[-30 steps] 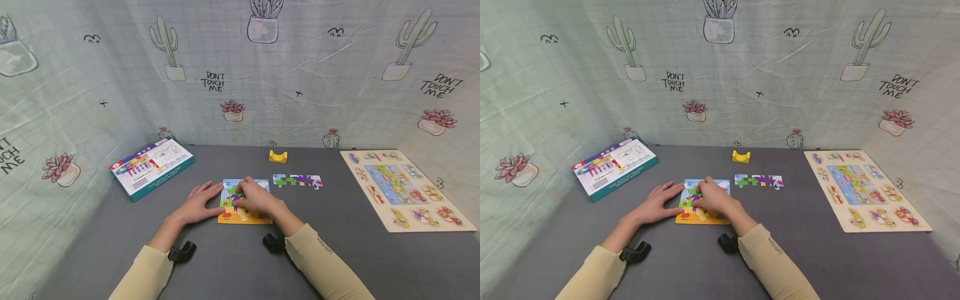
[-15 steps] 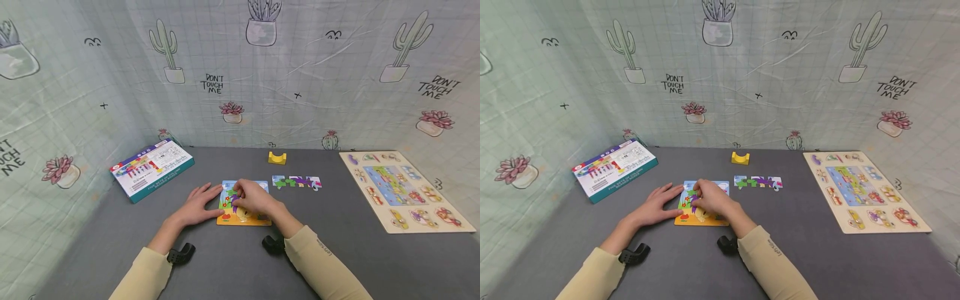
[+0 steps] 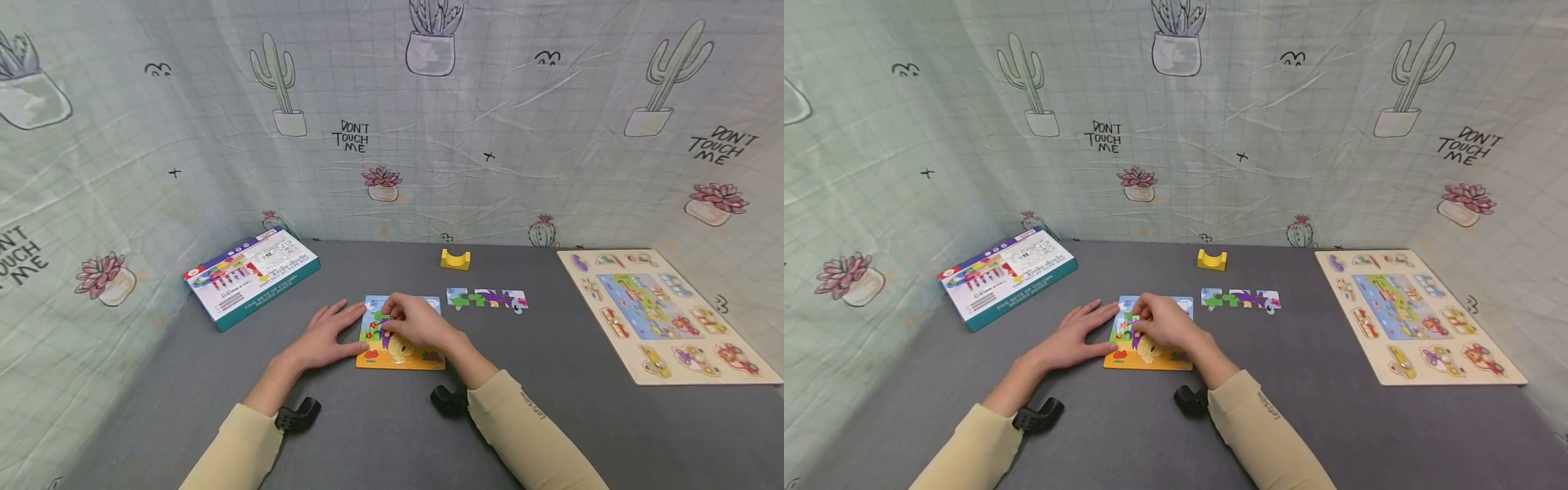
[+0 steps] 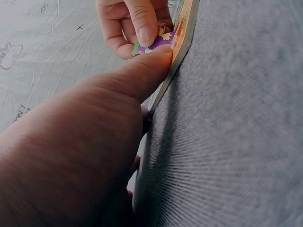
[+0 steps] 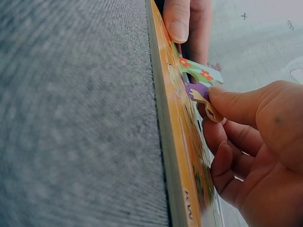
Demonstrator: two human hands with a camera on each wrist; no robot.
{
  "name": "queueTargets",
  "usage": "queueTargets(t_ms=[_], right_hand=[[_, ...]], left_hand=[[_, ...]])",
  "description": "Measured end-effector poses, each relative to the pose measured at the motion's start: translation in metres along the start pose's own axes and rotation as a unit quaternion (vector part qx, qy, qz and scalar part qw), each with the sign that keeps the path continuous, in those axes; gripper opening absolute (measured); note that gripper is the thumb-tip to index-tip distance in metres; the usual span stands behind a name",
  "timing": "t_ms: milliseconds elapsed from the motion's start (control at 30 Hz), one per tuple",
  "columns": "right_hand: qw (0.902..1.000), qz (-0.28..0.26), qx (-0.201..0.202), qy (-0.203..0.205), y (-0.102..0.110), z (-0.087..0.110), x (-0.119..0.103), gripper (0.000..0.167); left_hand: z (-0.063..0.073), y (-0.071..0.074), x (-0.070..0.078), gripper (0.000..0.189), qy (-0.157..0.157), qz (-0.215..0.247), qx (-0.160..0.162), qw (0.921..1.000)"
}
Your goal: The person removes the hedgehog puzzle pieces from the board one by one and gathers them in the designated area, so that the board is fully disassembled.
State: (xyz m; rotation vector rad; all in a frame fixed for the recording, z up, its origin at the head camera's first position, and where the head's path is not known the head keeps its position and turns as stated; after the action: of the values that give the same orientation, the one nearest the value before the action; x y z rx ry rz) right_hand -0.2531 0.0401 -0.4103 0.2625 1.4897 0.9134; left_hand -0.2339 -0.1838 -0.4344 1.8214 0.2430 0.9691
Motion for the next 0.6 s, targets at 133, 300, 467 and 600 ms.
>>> queueTargets(t_ms=[133,300,467,600], right_hand=[[1.0000,-0.007,0.001,-0.001,-0.0015,-0.0009,0.0012,0.011],[0.9999,-0.012,0.000,-0.003,-0.0026,-0.0012,0.0017,0.010],[0.9999,-0.016,0.003,0.000,-0.0025,-0.0008,0.0012,0.009],[0.9998,-0.017,0.006,-0.007,-0.0026,-0.0010,0.0012,0.008]], left_hand=[[0.0001,0.0002,0.0012,0.077,0.005,0.006,0.002,1.0000],[-0.0008,0.0002,0.0030,0.077,0.009,0.011,0.007,0.9999],[-0.0016,0.0004,0.0053,0.078,0.016,0.016,0.012,0.9997],[-0.0019,0.0006,0.0061,0.079,0.026,0.021,0.010,0.9994]])
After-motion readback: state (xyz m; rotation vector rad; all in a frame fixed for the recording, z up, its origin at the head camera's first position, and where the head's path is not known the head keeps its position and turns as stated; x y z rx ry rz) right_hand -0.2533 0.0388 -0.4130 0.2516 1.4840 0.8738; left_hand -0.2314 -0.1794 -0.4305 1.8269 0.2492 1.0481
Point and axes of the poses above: each hand's wrist, its own z-axis away from the middle knuckle, its own y-axis out of the back of the hand, x = y × z, the point moved 2 cm from there along -z, towards the middle knuckle, and after that the axes turned 14 degrees about -y, right-handed, at the moved point
